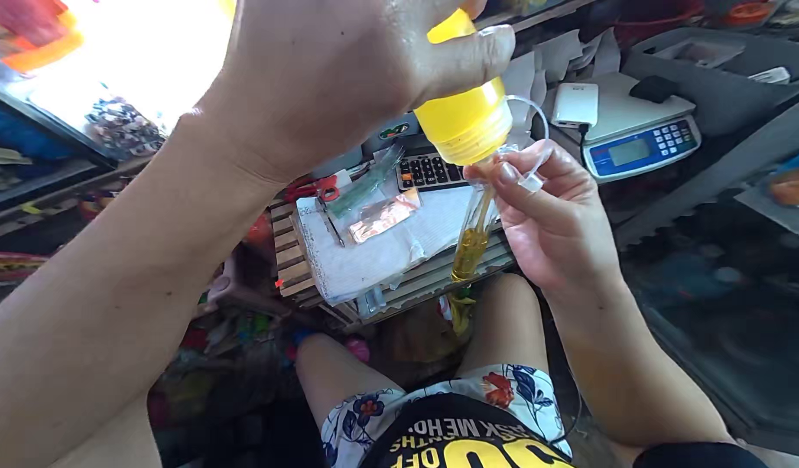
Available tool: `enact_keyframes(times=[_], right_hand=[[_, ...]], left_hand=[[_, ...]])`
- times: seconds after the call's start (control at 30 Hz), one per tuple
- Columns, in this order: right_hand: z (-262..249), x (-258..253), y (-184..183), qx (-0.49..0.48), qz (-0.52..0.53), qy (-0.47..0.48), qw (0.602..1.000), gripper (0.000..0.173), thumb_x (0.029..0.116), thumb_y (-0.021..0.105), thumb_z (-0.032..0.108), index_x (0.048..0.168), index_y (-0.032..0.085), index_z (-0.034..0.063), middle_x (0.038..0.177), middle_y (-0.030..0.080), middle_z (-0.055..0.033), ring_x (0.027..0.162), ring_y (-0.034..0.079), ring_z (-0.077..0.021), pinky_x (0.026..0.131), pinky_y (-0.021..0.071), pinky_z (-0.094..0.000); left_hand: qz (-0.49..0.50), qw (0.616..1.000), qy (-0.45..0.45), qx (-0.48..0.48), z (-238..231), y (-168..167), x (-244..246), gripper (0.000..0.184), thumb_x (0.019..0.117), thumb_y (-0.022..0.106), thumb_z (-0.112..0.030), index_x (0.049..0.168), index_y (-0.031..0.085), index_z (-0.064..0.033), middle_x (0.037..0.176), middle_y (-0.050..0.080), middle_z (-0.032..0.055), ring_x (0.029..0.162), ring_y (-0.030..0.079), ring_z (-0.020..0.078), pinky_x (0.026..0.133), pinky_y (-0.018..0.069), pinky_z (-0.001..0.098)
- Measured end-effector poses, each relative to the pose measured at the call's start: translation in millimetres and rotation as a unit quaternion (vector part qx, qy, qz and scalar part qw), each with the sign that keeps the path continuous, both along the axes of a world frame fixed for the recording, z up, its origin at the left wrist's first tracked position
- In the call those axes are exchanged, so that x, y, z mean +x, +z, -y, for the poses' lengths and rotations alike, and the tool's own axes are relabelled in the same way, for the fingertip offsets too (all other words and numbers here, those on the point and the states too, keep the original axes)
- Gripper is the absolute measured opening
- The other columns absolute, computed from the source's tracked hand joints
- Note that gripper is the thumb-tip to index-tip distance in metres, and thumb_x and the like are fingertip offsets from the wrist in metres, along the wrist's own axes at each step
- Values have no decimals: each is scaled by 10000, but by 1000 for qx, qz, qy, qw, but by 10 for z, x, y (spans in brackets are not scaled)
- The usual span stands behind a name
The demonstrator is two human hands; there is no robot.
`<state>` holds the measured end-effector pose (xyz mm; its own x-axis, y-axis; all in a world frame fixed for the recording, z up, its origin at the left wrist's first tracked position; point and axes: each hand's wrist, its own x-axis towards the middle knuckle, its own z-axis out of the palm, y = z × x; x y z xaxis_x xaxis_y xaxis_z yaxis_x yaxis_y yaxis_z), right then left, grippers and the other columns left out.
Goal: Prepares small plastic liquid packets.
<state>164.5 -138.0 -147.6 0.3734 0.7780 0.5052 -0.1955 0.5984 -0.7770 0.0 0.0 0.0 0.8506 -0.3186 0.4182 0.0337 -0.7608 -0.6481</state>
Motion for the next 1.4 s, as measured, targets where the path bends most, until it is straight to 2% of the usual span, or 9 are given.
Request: enact_keyframes(times=[0.2,0.33,0.43,0.53,0.63,0.87,1.07,1.2,1.4], right_hand=[[-21,20,7,12,10,-40,999,80,976,661,48,987,695,120,1009,740,-2,995,718,-116,931,594,-296],[-61,77,-26,24,28,-65,997,74,989,653,64,1004,696,122,977,741,16,945,721,-102,910,600,-288],[-65,124,-64,27,24,-73,997,93,989,647,63,999,715,126,970,752,4,934,722,-98,893,599,-270],[-29,165,-143,23,30,-84,996,47,970,693,138,984,726,168,991,753,5,961,720,-106,897,598,-276],[40,174,-278,40,34,-105,993,8,950,729,181,958,731,182,952,761,16,929,728,-98,887,599,-254],[330,105,-606,14,82,-132,988,77,973,703,271,1036,740,296,970,772,119,969,727,-45,1110,492,-325],[476,174,-786,15,85,-114,990,120,983,700,203,1068,746,274,996,784,103,1007,725,-48,1189,399,-390],[511,221,-832,15,85,-123,989,143,989,690,187,1096,743,266,1022,783,97,1028,721,-52,1203,377,-397],[474,225,-865,15,81,-134,988,137,990,686,182,1091,739,258,1017,782,91,1027,721,-61,1192,396,-393]], left_hand=[[-12,991,54,-119,-137,-139,35,404,1014,530,-15,1349,649,-207,1270,677,107,1119,662,326,884,504,513],[-21,950,44,-309,-327,-485,82,458,856,767,-206,1308,696,-226,1186,705,64,1165,649,270,1152,273,683],[-14,898,23,-438,-415,-763,128,614,732,892,-219,1311,693,-166,1200,705,46,1165,638,207,1106,392,571],[42,794,-5,-606,-513,-877,185,660,747,896,-122,1343,626,-30,1221,705,69,1132,667,96,1016,544,308],[159,700,19,-696,-796,-770,256,724,812,842,-87,1440,489,-11,1208,693,122,1051,705,143,925,598,338],[323,676,31,-661,-2034,-608,489,810,912,773,-232,1512,315,62,1369,579,254,1240,617,263,1056,516,400],[329,631,74,-699,-2491,-845,525,865,980,679,-368,1612,222,7,1660,204,265,1541,245,318,1240,263,453],[307,664,47,-680,-2588,-999,482,850,959,686,-382,1622,245,-83,1540,422,247,1395,468,291,1127,425,445],[285,668,97,-680,-2508,-998,516,1121,761,889,-173,1618,172,-83,1410,519,273,1277,563,330,1039,501,466]])
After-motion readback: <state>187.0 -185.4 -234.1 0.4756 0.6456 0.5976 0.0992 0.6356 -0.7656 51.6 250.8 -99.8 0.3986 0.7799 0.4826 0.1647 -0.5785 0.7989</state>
